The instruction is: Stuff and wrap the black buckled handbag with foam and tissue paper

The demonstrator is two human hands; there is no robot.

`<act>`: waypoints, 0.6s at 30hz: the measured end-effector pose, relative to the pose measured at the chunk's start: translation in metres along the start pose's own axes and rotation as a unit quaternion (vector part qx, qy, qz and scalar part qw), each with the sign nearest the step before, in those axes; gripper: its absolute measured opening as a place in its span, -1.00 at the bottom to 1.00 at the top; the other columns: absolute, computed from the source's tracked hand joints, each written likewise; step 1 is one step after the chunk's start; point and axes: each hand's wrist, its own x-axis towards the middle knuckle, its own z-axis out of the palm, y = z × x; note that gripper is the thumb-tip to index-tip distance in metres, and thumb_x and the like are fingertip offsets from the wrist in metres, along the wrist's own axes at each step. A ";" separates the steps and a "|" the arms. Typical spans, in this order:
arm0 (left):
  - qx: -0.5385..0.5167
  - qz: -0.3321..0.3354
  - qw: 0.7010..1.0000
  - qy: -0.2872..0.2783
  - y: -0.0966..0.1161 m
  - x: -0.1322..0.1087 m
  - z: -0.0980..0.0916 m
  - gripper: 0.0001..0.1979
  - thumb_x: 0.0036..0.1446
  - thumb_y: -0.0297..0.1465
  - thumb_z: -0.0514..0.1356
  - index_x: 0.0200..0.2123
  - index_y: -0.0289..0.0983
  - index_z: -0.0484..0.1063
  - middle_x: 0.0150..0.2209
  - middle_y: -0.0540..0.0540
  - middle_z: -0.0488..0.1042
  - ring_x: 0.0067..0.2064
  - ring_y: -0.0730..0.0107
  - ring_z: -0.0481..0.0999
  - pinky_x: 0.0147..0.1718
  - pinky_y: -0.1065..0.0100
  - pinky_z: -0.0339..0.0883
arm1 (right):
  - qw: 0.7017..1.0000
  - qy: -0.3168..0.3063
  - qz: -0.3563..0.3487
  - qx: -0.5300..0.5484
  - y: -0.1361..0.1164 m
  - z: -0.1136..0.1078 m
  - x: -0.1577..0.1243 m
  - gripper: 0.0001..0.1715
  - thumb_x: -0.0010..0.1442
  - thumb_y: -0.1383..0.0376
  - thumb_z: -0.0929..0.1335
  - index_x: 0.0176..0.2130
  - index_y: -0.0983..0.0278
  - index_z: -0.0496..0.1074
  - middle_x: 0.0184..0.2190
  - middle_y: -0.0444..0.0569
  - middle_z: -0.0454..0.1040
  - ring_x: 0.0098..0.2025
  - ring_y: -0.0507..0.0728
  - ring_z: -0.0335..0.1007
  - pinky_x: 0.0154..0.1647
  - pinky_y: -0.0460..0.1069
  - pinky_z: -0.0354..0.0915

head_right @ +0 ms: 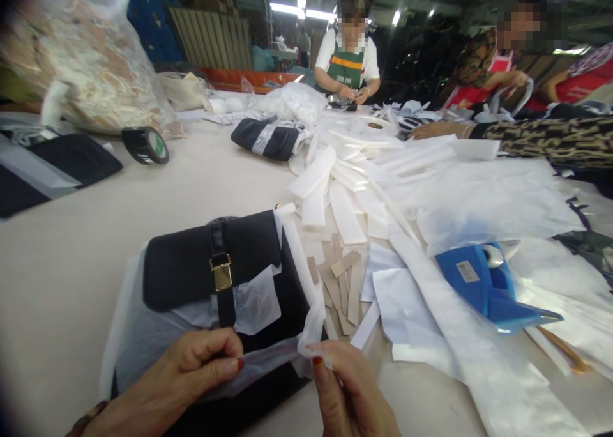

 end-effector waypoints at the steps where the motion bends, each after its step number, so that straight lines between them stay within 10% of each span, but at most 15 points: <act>1: 0.042 0.001 0.999 0.019 0.002 0.000 0.002 -0.76 0.06 -0.23 0.03 -0.54 -0.26 0.27 -0.54 0.08 0.23 -0.44 0.46 0.18 -0.42 0.41 0.01 | 1.000 -0.001 -0.002 0.009 -0.001 0.001 -0.001 -0.86 0.13 0.41 0.34 -0.29 0.21 0.48 -0.41 -0.10 0.53 -0.39 0.08 0.47 -0.35 -0.05 0.40; 8: 0.296 -0.059 0.942 0.144 0.010 0.006 0.025 -0.78 0.19 -0.42 -0.01 -0.48 -0.23 0.31 -0.45 0.02 0.41 -0.35 0.35 0.32 -0.31 0.32 0.00 | 0.992 -0.102 -0.064 -0.026 0.004 -0.005 -0.003 -0.82 0.15 0.45 0.30 -0.28 0.23 0.47 -0.38 -0.07 0.54 -0.35 0.10 0.50 -0.30 -0.03 0.45; 18: 0.298 -0.115 0.934 0.159 0.021 0.015 0.021 -0.82 0.16 -0.41 0.06 -0.47 -0.24 0.35 -0.48 0.02 0.44 -0.40 0.40 0.38 -0.42 0.38 0.00 | 0.955 -0.202 -0.218 -0.019 0.019 0.027 -0.022 -0.76 0.12 0.53 0.31 -0.19 0.37 0.45 -0.33 0.09 0.55 -0.24 0.10 0.50 -0.25 -0.07 0.48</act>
